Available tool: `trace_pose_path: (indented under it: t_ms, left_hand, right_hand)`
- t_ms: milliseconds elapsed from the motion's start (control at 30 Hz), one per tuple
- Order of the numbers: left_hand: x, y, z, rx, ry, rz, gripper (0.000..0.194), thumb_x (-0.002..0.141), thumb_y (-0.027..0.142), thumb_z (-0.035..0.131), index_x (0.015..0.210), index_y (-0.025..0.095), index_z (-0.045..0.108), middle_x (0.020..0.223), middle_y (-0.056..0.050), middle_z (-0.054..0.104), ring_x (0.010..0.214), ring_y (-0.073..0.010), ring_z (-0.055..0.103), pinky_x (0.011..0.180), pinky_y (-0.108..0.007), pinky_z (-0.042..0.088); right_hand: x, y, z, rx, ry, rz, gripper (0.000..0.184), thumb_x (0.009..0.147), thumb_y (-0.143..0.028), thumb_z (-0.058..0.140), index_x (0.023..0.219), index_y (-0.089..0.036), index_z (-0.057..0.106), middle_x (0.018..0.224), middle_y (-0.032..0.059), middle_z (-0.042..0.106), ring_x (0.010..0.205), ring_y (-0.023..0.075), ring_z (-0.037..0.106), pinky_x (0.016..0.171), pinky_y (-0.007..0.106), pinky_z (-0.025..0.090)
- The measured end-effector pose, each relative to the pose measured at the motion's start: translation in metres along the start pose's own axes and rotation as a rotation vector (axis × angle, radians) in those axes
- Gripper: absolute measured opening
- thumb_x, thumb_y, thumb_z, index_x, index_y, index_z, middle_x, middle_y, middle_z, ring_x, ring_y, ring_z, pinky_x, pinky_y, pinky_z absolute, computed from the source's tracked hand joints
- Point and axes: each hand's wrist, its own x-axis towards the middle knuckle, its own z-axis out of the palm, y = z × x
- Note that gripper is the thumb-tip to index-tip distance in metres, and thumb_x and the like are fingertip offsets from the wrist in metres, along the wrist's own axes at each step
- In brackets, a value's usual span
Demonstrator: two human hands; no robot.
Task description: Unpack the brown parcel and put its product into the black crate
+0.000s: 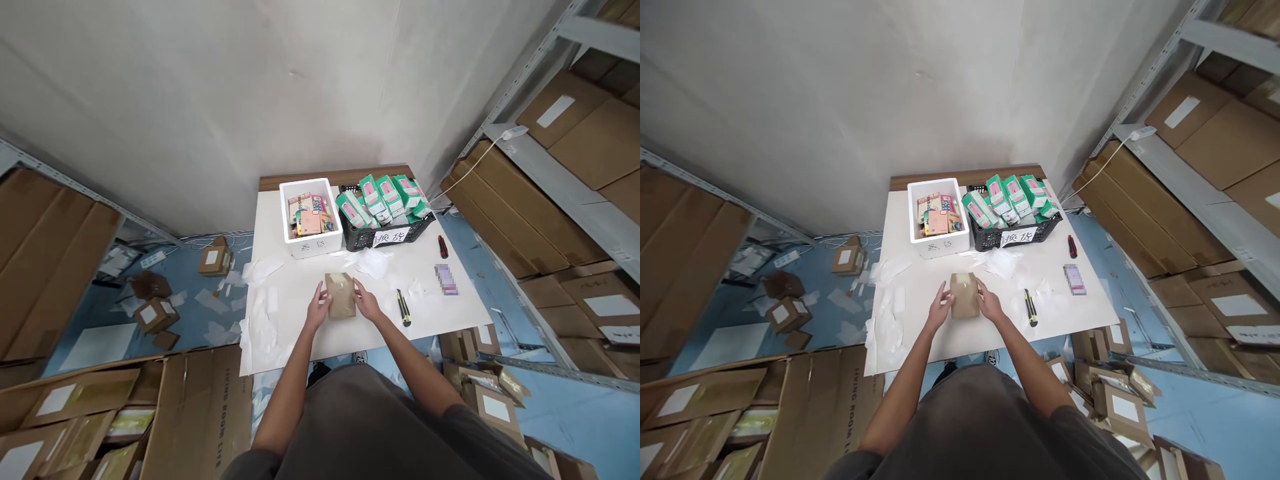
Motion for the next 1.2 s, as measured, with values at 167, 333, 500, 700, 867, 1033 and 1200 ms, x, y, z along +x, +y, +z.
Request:
trace_pose_path:
  t_ms: [167, 333, 500, 700, 867, 1033, 1200]
  left_hand:
    - [0.008, 0.012, 0.011, -0.026, -0.055, -0.033, 0.096, 0.090, 0.057, 0.066, 0.168, 0.029, 0.015, 0.166, -0.011, 0.039, 0.136, -0.0296, 0.054, 0.108, -0.044, 0.049]
    - [-0.015, 0.002, 0.021, 0.039, -0.016, 0.022, 0.090, 0.091, 0.054, 0.066, 0.166, 0.031, 0.022, 0.170, -0.011, 0.031, 0.144, -0.0312, 0.047, 0.114, -0.046, 0.044]
    - [-0.036, -0.007, 0.025, 0.025, -0.078, -0.026, 0.109, 0.081, 0.046, 0.078, 0.167, 0.031, 0.013, 0.164, -0.013, 0.043, 0.135, -0.0292, 0.058, 0.110, -0.044, 0.048]
    - [-0.019, 0.013, 0.003, 0.048, 0.109, -0.056, 0.083, 0.096, 0.049, 0.060, 0.166, 0.026, 0.022, 0.134, -0.011, 0.072, 0.126, -0.0262, 0.065, 0.103, -0.040, 0.052]
    - [-0.010, 0.008, 0.002, 0.054, 0.000, -0.143, 0.102, 0.089, 0.046, 0.069, 0.168, 0.022, 0.009, 0.155, -0.015, 0.055, 0.137, -0.0307, 0.057, 0.106, -0.043, 0.050]
    - [-0.015, -0.004, 0.002, 0.355, -0.081, -0.185, 0.110, 0.081, 0.046, 0.077, 0.168, 0.023, 0.012, 0.169, -0.019, 0.032, 0.148, -0.0389, 0.043, 0.115, -0.050, 0.039]
    - [0.007, 0.015, -0.022, 0.720, -0.271, -0.049, 0.135, 0.057, 0.045, 0.091, 0.166, 0.030, 0.015, 0.176, -0.012, 0.001, 0.157, -0.0474, 0.018, 0.117, -0.054, 0.035]
  right_hand:
    - [0.031, -0.013, -0.009, 0.007, -0.015, -0.003, 0.053, 0.103, -0.030, 0.047, 0.156, -0.037, 0.048, 0.137, 0.0001, 0.070, 0.122, 0.0243, 0.067, 0.106, 0.038, 0.051]
    - [0.012, 0.002, -0.009, 0.046, -0.026, 0.016, 0.065, 0.096, -0.025, 0.055, 0.159, -0.035, 0.042, 0.144, 0.0015, 0.065, 0.118, 0.0235, 0.068, 0.103, 0.038, 0.054]
    - [-0.020, 0.016, -0.003, 0.049, -0.131, -0.045, 0.092, 0.083, -0.014, 0.061, 0.166, -0.034, 0.026, 0.154, 0.0031, 0.057, 0.131, 0.0270, 0.061, 0.107, 0.040, 0.051]
    - [0.009, -0.007, -0.014, 0.100, -0.059, -0.085, 0.073, 0.100, -0.025, 0.049, 0.166, -0.037, 0.022, 0.141, 0.0010, 0.068, 0.128, 0.0239, 0.065, 0.106, 0.041, 0.052]
    - [0.039, -0.013, 0.001, -0.052, -0.194, -0.050, 0.071, 0.098, -0.024, 0.054, 0.165, -0.029, 0.030, 0.154, 0.0058, 0.057, 0.134, 0.0269, 0.059, 0.111, 0.041, 0.048]
    - [0.029, 0.005, 0.025, -0.216, -0.236, 0.034, 0.073, 0.099, -0.025, 0.056, 0.166, -0.030, 0.027, 0.159, 0.0094, 0.049, 0.136, 0.0286, 0.057, 0.110, 0.041, 0.047]
    - [0.010, 0.019, 0.010, -0.240, -0.094, 0.006, 0.070, 0.098, -0.028, 0.057, 0.164, -0.034, 0.032, 0.171, 0.0069, 0.029, 0.154, 0.0313, 0.032, 0.118, 0.046, 0.039]
